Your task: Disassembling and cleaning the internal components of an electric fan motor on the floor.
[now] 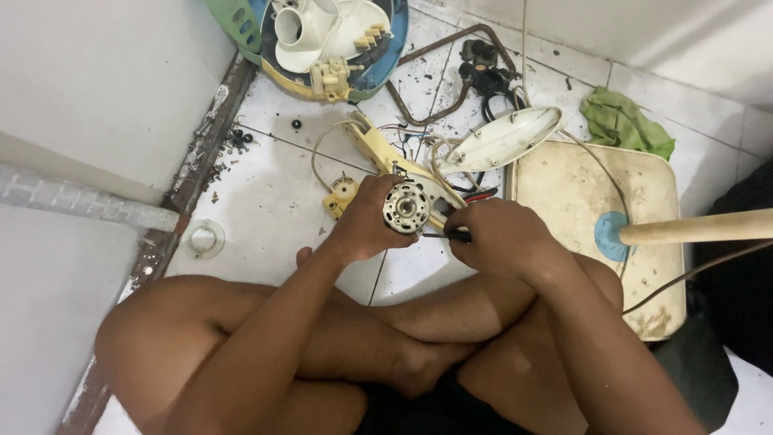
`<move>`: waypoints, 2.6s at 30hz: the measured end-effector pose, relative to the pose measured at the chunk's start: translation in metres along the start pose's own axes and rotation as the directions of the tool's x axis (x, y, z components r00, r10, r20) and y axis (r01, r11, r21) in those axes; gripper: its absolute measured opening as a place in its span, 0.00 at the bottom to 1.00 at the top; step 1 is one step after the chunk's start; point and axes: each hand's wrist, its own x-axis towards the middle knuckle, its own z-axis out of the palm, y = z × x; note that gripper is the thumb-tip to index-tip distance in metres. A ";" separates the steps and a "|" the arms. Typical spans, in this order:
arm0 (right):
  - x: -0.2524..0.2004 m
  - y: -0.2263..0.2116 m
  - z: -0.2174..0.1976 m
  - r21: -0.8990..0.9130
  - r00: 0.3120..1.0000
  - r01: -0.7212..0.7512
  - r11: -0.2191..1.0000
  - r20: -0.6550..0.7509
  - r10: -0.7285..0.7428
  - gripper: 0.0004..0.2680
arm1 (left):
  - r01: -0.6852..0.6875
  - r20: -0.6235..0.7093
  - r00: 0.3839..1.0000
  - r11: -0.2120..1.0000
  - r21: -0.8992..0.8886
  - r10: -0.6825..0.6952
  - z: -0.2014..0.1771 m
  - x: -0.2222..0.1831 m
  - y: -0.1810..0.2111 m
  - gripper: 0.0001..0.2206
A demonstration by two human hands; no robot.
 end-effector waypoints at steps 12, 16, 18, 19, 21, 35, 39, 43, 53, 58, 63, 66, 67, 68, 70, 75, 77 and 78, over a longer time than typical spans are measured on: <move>0.006 -0.006 -0.004 -0.045 1.000 -0.018 0.999 0.022 0.019 0.14 | 0.015 -0.020 1.000 1.000 0.016 -0.015 0.000 -0.002 0.003 0.42; 0.008 -0.009 -0.008 0.022 1.000 0.009 1.000 -0.018 -0.009 0.14 | 0.018 -0.028 0.999 1.000 0.017 -0.018 0.001 0.001 -0.003 0.43; 0.009 -0.010 -0.008 0.060 0.998 0.040 0.997 -0.060 -0.037 0.14 | 0.030 -0.030 0.999 0.999 0.016 -0.030 0.001 0.001 -0.005 0.43; 0.008 -0.010 -0.008 0.164 0.994 0.051 0.985 -0.102 -0.035 0.14 | 0.032 -0.039 0.999 0.999 0.012 -0.032 0.002 0.001 -0.007 0.44; 0.002 -0.011 -0.010 0.268 0.990 0.063 0.961 -0.141 -0.025 0.14 | 0.034 -0.043 0.999 0.999 0.009 -0.033 0.001 0.001 -0.007 0.44; 0.050 0.012 0.104 0.549 0.643 0.700 0.457 -0.762 -0.069 0.07 | 0.019 -0.099 0.995 0.999 -0.029 -0.022 0.004 -0.008 -0.004 0.43; 0.061 0.028 0.112 0.543 0.605 0.757 0.363 -0.793 -0.073 0.05 | 0.022 -0.134 0.991 0.998 -0.060 -0.030 0.007 -0.015 0.001 0.43; 0.066 0.028 0.110 0.564 0.601 0.775 0.285 -0.797 -0.058 0.07 | 0.001 -0.193 0.981 0.999 -0.054 -0.011 0.004 -0.012 -0.006 0.43; 0.072 0.007 0.113 0.499 0.548 0.813 0.299 -0.829 -0.109 0.07 | -0.069 -0.383 0.922 0.997 -0.034 0.050 0.010 -0.027 -0.018 0.39; 0.071 -0.007 0.124 0.488 0.525 0.837 0.248 -0.844 -0.112 0.06 | 0.014 -0.405 0.914 0.999 -0.052 -0.034 0.005 -0.043 -0.016 0.41; 0.063 -0.023 0.122 0.431 0.477 0.840 0.329 -0.876 -0.072 0.06 | 0.019 -0.415 0.908 0.993 -0.117 -0.066 0.000 -0.047 -0.025 0.42; 0.060 -0.029 0.122 0.384 0.424 0.844 0.376 -0.905 -0.027 0.06 | 0.034 -0.395 0.915 0.993 -0.114 -0.076 -0.003 -0.046 -0.028 0.43; 0.061 -0.030 0.123 0.386 0.422 0.846 0.367 -0.906 -0.019 0.06 | 0.056 -0.396 0.913 0.992 -0.109 -0.095 -0.003 -0.045 -0.028 0.44; 0.063 -0.031 0.125 0.391 0.422 0.848 0.357 -0.907 -0.011 0.06 | 0.080 -0.397 0.911 0.991 -0.105 -0.115 -0.004 -0.044 -0.029 0.46; 0.061 -0.034 0.123 0.410 0.434 0.841 0.352 -0.901 0.012 0.05 | 0.077 -0.394 0.912 0.991 -0.111 -0.114 -0.005 -0.045 -0.027 0.45; 0.060 -0.037 0.127 0.468 0.479 0.811 0.350 -0.876 0.062 0.06 | 0.041 -0.390 0.918 0.994 -0.103 -0.079 -0.004 -0.052 -0.015 0.40; 0.051 -0.040 0.118 0.446 0.504 0.714 0.541 -0.863 0.046 0.06 | -0.061 -0.420 0.907 0.994 -0.090 0.018 -0.008 -0.056 -0.006 0.33; 0.047 -0.039 0.113 0.441 0.500 0.716 0.541 -0.865 0.044 0.06 | -0.065 -0.424 0.906 0.994 -0.089 0.021 -0.008 -0.056 -0.004 0.33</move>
